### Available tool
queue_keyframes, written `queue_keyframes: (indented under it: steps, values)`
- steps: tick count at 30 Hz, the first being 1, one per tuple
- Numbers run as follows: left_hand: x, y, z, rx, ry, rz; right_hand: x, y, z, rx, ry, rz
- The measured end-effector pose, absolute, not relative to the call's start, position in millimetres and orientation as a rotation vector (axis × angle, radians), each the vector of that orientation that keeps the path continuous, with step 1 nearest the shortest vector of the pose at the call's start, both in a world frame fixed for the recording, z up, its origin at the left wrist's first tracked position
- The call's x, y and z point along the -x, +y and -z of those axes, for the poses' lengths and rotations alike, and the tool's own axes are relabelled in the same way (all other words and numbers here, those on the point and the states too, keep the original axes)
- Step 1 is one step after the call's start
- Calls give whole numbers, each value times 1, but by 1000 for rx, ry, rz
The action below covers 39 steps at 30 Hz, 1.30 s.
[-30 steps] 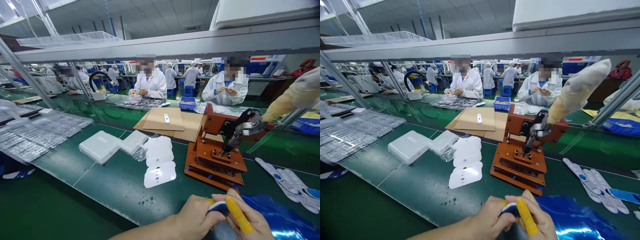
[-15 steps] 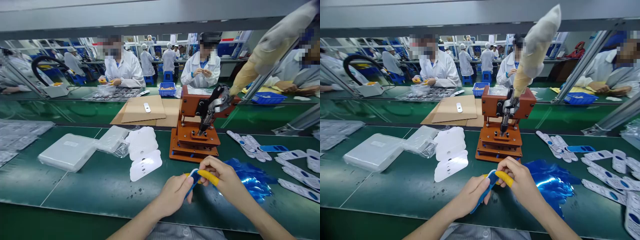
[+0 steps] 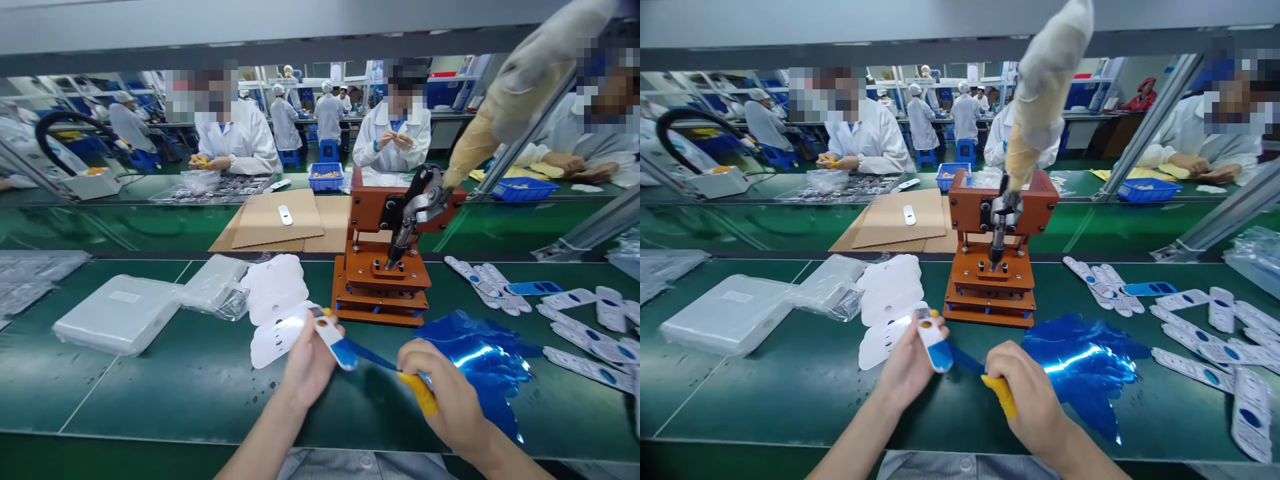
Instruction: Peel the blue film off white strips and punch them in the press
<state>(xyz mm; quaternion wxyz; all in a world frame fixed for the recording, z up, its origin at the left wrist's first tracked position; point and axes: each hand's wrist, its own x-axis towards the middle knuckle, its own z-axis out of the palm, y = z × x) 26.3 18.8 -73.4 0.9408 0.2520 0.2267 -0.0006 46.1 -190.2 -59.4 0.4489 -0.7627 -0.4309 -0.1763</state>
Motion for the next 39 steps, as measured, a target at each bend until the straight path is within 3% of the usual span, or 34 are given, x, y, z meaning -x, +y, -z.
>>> queue_keyframes:
  steps: [4,7,10,13,18,22,26,29,32,39]
  values:
    - [-27,50,72,-698,380,-455,-55,-250,86,2116,-243,383]
    - [-19,50,72,-881,289,-382,-70,-309,119,2460,110,263]
    - [-9,29,74,-980,190,-169,-77,-338,137,2756,18,362]
    - [-9,6,78,-948,125,-87,-72,-318,128,2715,-67,513]
    - [-13,-17,84,-906,89,-140,-41,-231,97,2115,-359,-94]
    - [-9,-21,87,-979,72,-181,-33,-201,100,1936,-270,-214]
    - [8,15,87,-1578,99,-168,-66,-229,112,2028,-279,-191]
    - [27,62,83,-2317,280,-256,-100,-252,114,2164,-388,43]
    - [37,98,79,-2802,448,-113,-129,-256,111,2223,-482,225]
    - [30,106,70,-2951,442,101,-163,-226,97,2297,-561,170]
